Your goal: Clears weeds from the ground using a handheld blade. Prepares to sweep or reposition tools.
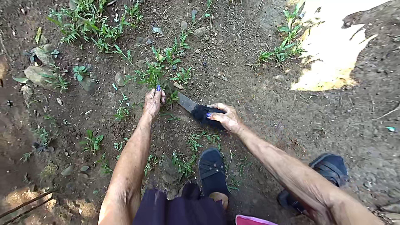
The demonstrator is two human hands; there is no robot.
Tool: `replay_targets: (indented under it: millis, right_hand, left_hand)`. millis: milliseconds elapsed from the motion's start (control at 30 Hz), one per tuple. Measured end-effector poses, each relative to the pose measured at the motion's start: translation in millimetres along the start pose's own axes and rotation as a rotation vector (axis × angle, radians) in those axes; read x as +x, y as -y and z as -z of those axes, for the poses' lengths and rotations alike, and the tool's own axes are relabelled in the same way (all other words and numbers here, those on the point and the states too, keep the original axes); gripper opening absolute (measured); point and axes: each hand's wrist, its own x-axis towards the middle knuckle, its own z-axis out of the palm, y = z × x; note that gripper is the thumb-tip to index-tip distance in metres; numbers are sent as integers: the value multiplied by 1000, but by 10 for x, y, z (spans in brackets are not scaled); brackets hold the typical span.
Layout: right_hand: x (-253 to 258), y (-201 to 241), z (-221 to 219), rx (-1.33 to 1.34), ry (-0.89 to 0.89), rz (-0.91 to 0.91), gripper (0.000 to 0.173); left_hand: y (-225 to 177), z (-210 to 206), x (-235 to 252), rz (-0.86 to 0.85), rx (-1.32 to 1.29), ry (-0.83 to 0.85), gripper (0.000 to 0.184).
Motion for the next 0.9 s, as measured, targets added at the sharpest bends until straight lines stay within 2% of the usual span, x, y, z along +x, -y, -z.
replay_targets:
  millis: [133, 267, 333, 433, 500, 600, 667, 700, 800, 900]
  right_hand:
    - [-119, 159, 196, -291, 26, 172, 39]
    - [-508, 141, 786, -198, 28, 71, 38]
    - [-556, 44, 875, -116, 36, 4, 37]
    - [-365, 151, 381, -50, 49, -88, 29]
    - [-197, 179, 20, -52, 53, -45, 29]
    - [-302, 137, 7, -367, 107, 124, 41]
    - [-453, 77, 195, -484, 77, 251, 42]
    - [-562, 42, 303, -471, 62, 248, 42]
    - [-729, 33, 609, -301, 20, 71, 42]
    - [-572, 97, 574, -156, -21, -68, 34]
  left_hand:
    - [21, 74, -71, 0, 35, 22, 32]
    - [66, 55, -81, -3, 2, 30, 33]
    - [77, 55, -83, -9, -16, 39, 33]
    - [96, 35, -90, -23, -45, 46, 32]
    - [100, 65, -106, -45, -96, 18, 31]
    - [103, 326, -217, -14, -121, -49, 30]
    - [133, 510, -260, 49, 6, -81, 32]
    - [180, 561, -307, 95, 143, -89, 32]
    - [128, 521, -371, 152, 533, -87, 42]
    - [-17, 348, -344, 3, 632, -27, 53]
